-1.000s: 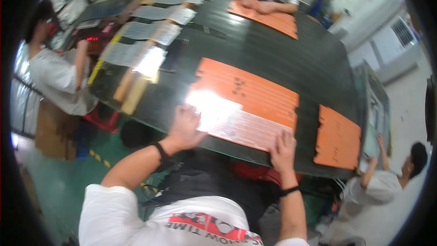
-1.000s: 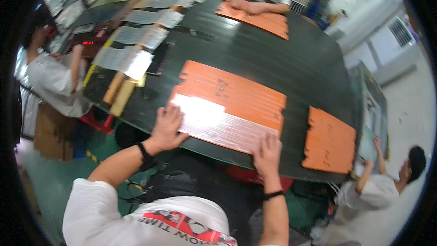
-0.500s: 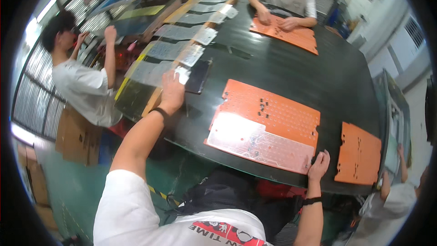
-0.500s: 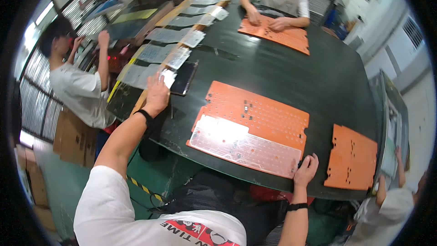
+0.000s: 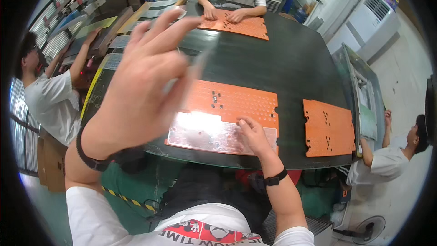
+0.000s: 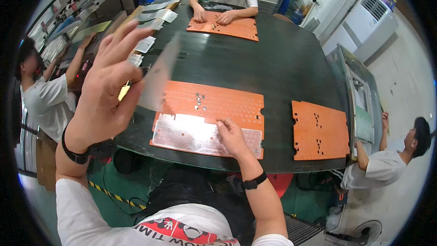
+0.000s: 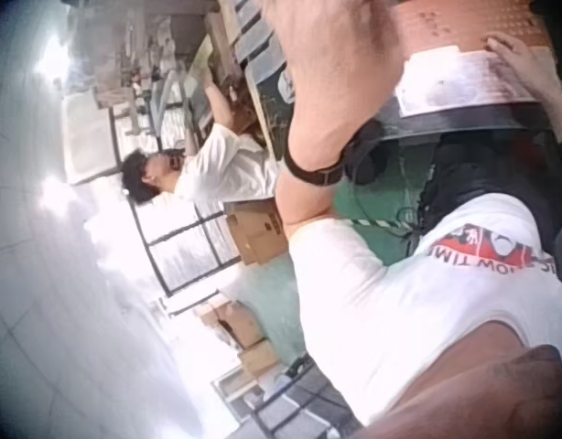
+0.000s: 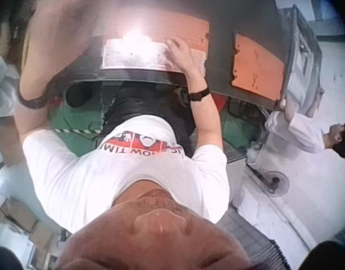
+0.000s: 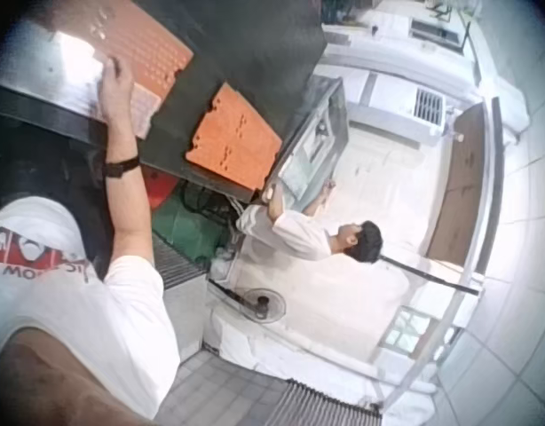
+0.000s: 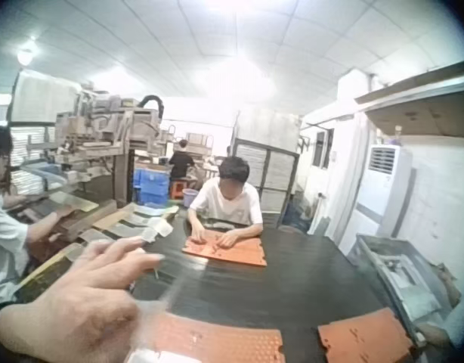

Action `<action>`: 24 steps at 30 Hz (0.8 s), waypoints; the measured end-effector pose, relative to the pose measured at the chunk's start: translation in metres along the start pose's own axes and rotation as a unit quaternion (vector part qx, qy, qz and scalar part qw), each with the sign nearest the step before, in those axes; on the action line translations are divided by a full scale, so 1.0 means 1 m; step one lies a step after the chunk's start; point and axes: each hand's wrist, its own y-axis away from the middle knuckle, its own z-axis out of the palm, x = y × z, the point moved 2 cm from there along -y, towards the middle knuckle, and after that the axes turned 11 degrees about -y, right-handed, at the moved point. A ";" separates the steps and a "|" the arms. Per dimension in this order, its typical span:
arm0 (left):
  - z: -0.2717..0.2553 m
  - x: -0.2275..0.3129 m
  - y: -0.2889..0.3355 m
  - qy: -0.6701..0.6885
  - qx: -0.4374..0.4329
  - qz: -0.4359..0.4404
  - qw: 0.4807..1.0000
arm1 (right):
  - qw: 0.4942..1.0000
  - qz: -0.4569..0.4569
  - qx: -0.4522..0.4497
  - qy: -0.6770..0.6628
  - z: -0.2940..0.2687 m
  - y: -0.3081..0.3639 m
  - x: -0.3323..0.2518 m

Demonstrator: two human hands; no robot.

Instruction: Assembling keyboard membrane and circuitry components on a production line table.

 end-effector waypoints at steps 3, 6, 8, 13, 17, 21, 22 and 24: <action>-0.015 0.017 -0.020 0.090 0.075 0.021 0.993 | 0.990 0.068 0.043 -0.114 -0.006 -0.020 0.015; -0.008 0.017 -0.019 0.178 0.123 0.002 0.976 | 0.958 0.109 0.118 -0.237 -0.009 -0.026 0.011; 0.002 0.013 -0.016 0.223 0.144 -0.013 0.964 | 0.924 0.014 0.102 -0.368 -0.031 -0.018 0.003; 0.052 -0.017 0.029 0.409 0.219 -0.232 0.855 | 0.894 -0.078 0.135 -0.420 -0.062 -0.023 -0.005; 0.138 -0.043 0.100 0.394 0.212 -0.425 0.787 | 0.906 -0.196 0.279 -0.251 -0.112 -0.033 -0.013; 0.233 -0.054 0.165 0.215 0.122 -0.493 0.834 | 0.915 -0.177 0.361 0.024 -0.140 -0.057 -0.013; 0.247 -0.054 0.170 0.218 0.093 -0.521 0.820 | 0.919 -0.160 0.354 0.067 -0.143 -0.063 -0.012; 0.269 -0.057 0.181 0.179 0.065 -0.525 0.829 | 0.920 -0.163 0.345 0.090 -0.147 -0.071 -0.007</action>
